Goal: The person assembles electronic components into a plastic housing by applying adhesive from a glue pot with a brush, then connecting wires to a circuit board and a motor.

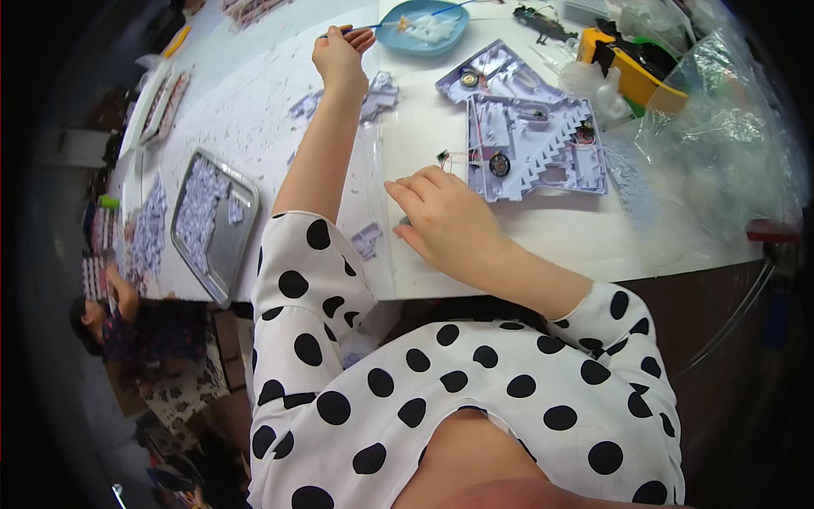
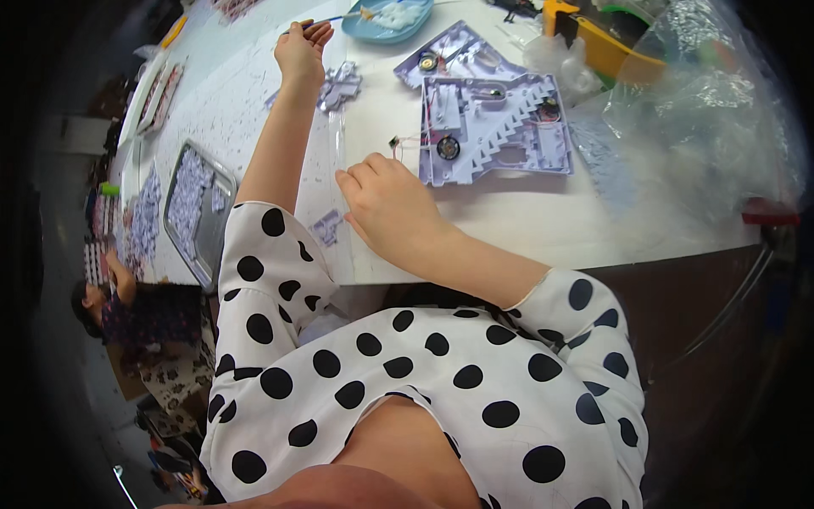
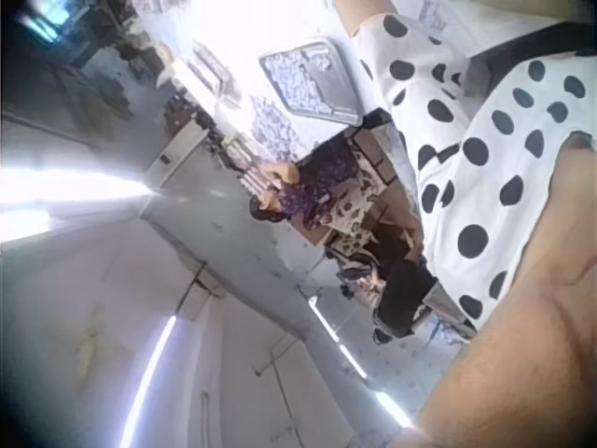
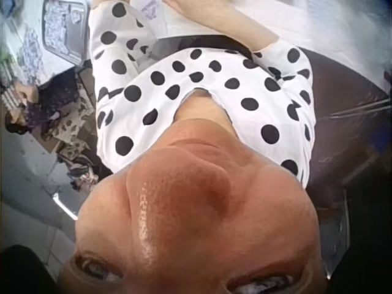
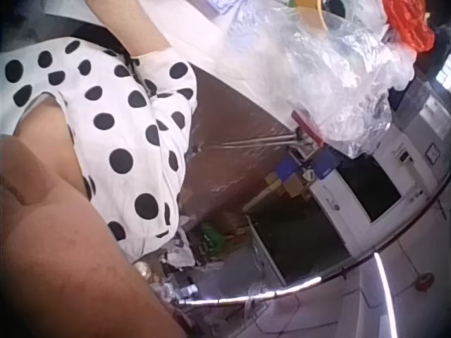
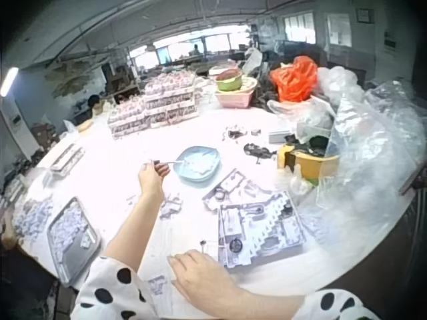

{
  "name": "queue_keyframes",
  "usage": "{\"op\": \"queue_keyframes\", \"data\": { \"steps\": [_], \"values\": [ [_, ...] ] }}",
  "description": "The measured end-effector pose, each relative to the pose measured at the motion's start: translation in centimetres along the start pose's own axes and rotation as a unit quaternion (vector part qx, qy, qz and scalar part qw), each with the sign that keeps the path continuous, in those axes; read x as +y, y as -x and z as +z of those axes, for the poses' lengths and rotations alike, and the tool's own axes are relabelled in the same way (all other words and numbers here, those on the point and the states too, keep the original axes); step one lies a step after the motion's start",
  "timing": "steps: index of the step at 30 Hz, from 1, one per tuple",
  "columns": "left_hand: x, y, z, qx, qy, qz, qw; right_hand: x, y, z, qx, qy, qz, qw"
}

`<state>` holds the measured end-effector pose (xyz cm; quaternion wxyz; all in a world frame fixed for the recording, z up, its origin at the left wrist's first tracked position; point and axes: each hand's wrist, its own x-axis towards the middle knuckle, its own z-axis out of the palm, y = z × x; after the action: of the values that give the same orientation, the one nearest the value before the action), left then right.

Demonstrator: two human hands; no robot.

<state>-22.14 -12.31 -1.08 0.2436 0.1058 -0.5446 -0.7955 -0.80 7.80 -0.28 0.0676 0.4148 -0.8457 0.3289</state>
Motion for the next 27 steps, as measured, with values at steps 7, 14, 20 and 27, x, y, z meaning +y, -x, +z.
{"op": "queue_keyframes", "data": {
  "steps": [7,14,20,27],
  "values": [
    [-2.3,-4.1,1.5,-0.115,-0.176,0.04,0.977,13.1,-10.9,-7.1,0.021,0.187,0.069,0.98],
    [-1.3,-3.7,1.3,-0.152,-0.248,0.069,0.954,21.0,-16.0,-4.1,-0.015,0.227,0.062,0.972],
    [-0.1,-5.6,0.0,-0.117,-0.202,0.054,0.971,21.2,-16.5,-3.5,-0.008,0.186,0.045,0.981],
    [0.8,-4.8,1.4,-0.162,-0.433,0.061,0.885,22.1,-16.9,-3.0,-0.012,0.181,0.024,0.983]
  ]
}}
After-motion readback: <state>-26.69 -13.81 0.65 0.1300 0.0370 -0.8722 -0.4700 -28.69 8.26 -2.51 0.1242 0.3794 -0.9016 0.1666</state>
